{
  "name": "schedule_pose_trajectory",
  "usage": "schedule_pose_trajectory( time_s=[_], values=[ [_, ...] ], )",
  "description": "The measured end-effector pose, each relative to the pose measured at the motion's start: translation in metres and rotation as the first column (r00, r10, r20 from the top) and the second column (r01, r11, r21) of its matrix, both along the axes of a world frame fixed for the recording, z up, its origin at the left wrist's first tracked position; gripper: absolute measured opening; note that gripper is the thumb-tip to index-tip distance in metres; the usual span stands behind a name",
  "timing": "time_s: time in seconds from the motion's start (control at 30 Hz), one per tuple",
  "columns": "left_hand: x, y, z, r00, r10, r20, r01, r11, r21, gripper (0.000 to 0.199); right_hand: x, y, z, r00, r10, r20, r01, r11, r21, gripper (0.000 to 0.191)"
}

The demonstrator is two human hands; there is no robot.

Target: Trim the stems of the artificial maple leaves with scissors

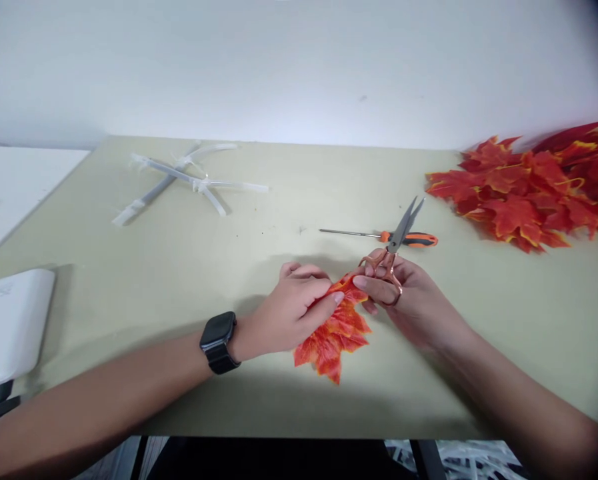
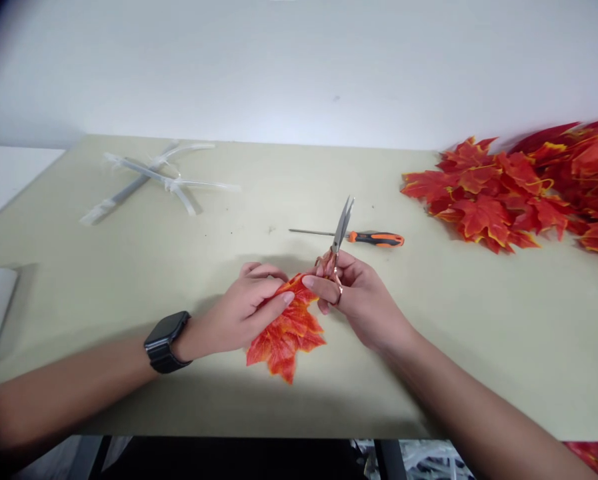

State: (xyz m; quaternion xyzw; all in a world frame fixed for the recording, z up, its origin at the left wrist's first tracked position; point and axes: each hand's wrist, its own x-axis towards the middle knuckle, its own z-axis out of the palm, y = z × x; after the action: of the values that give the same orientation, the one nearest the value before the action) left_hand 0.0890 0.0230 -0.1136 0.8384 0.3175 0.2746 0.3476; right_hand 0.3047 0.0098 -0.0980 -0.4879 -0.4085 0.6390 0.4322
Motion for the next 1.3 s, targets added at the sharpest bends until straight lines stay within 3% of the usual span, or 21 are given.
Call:
schedule_pose_trajectory(
  time_s=[0.17,0.43,0.57,0.7,0.87,1.07,1.3],
  values=[
    [-0.0014,0.0025,0.0005,0.997,-0.039,0.062,0.046,0.992,-0.121,0.037,0.0052,0.0018,0.0002,0.997,-0.023,0.077,0.017,0.996,0.082,0.033],
    [-0.0018,0.0029,0.0067,0.985,-0.143,0.099,0.162,0.962,-0.221,0.037,0.0067,-0.0019,-0.0009,0.994,0.052,0.095,-0.055,0.998,0.020,0.036],
    [-0.0012,0.0004,0.0075,0.995,-0.025,0.099,0.052,0.959,-0.280,0.039,0.0053,-0.0017,0.0003,0.996,0.037,0.087,-0.040,0.999,0.033,0.038],
    [-0.0012,-0.0022,0.0067,0.990,0.090,0.104,-0.047,0.932,-0.359,0.028,0.0039,-0.0011,-0.0002,0.996,0.020,0.087,-0.023,0.999,0.034,0.039],
    [-0.0031,-0.0008,0.0049,0.995,0.065,0.080,-0.033,0.934,-0.357,0.037,0.0018,-0.0004,0.0009,0.996,0.033,0.081,-0.033,0.999,0.008,0.038],
    [-0.0057,0.0028,0.0058,0.993,0.022,0.113,0.031,0.894,-0.448,0.040,0.0025,0.0001,0.0006,0.997,0.064,0.042,-0.063,0.998,-0.009,0.037],
    [-0.0091,0.0051,0.0084,0.990,0.009,0.144,0.067,0.855,-0.515,0.042,0.0061,0.0015,0.0026,0.982,0.077,0.170,-0.084,0.996,0.035,0.036]
  ],
)
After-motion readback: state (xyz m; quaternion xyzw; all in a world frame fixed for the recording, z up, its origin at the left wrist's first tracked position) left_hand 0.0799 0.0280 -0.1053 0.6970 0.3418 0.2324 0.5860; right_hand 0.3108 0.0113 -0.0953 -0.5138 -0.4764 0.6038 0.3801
